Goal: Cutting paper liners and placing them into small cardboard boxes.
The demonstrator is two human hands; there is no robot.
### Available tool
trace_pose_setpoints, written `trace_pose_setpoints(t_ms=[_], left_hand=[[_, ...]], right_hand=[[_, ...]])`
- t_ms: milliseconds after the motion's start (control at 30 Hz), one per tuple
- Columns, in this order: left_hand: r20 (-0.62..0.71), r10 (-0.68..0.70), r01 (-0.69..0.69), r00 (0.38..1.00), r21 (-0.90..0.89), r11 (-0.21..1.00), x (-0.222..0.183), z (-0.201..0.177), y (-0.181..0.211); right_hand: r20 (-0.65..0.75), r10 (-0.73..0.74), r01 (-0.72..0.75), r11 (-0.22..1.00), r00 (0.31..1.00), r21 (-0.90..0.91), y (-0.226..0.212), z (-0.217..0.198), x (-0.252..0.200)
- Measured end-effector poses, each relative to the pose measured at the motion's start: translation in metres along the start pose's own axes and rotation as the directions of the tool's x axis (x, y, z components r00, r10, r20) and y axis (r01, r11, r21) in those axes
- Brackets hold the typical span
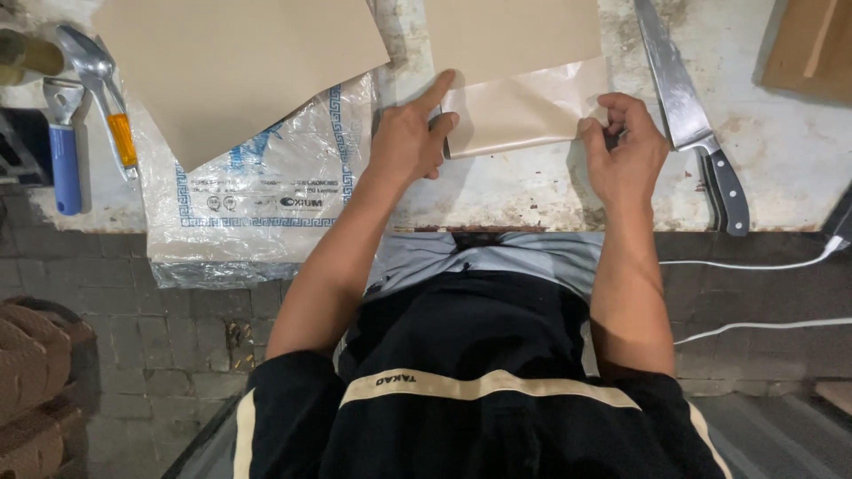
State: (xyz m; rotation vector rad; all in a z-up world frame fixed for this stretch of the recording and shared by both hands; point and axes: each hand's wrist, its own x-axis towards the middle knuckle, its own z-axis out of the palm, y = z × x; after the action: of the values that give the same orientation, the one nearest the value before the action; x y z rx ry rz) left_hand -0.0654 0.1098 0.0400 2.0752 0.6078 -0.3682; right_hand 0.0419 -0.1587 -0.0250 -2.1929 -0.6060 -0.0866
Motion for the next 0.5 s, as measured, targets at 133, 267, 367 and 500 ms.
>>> trace_pose_setpoints(t_ms=[133, 267, 367, 500], left_hand=[[0.040, -0.104, 0.110, 0.994, -0.192, 0.975, -0.0003, -0.0054, 0.0073], [-0.007, -0.078, 0.075, 0.997, -0.228, 0.971, 0.0031, -0.0019, 0.0019], [-0.003, -0.071, 0.069, 0.997, -0.237, 0.969, 0.0044, -0.0010, -0.0003], [-0.010, -0.095, 0.089, 0.995, -0.254, 0.963, 0.0010, -0.0041, 0.0052]], right_hand=[[0.010, 0.004, -0.004, 1.000, 1.000, -0.018, 0.0054, 0.0006, -0.0010], [0.022, 0.037, -0.036, 0.999, 0.999, -0.024, 0.0018, -0.0003, -0.0006], [0.015, -0.023, 0.024, 0.997, 1.000, -0.070, 0.0037, 0.0007, -0.0004], [0.017, -0.063, 0.064, 0.995, 0.998, -0.075, 0.0004, 0.0014, 0.0014]])
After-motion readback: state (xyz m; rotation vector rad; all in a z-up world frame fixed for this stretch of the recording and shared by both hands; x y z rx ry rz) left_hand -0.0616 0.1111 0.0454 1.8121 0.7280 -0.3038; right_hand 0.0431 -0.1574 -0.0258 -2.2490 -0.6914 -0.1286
